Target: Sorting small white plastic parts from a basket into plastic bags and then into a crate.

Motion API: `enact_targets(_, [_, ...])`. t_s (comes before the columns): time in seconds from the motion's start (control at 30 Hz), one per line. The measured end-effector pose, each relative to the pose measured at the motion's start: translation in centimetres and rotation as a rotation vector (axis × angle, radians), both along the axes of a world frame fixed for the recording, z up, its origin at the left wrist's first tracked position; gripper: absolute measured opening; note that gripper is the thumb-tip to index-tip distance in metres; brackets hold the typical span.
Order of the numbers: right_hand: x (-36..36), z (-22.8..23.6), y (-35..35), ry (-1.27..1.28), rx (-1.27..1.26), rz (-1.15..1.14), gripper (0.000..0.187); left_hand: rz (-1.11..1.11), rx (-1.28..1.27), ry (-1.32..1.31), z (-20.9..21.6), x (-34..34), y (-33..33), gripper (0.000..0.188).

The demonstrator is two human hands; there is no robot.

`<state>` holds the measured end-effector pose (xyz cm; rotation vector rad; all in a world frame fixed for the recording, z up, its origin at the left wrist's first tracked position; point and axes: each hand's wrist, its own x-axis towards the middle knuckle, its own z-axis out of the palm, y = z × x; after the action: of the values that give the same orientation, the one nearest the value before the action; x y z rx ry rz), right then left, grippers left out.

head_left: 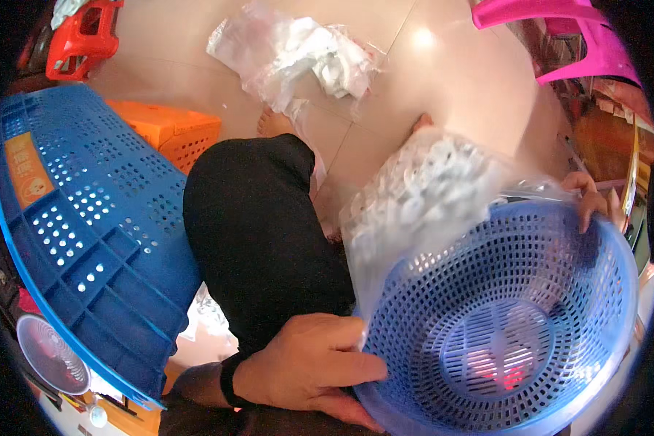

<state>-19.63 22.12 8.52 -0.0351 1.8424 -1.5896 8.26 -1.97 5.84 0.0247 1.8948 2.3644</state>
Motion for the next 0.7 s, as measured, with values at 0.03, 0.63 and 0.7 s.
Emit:
enact_targets(0.03, [-1.3, -1.5, 2.0, -0.005, 0.0, 0.006, 0.067, 0.006, 0.0, -0.005, -0.1, 0.1, -0.1, 0.036])
enact_targets(0.63, [-1.3, -3.7, 2.9, -0.081, -0.051, 0.238, 0.056, 0.065, 0.491, -0.414, -2.0, 2.1, 0.6, 0.044])
enact_targets(0.7, [-0.7, -2.8, 2.9, -0.113, -0.05, 0.245, 0.053, 0.109, 0.639, -0.43, -1.8, 2.6, 0.9, 0.042])
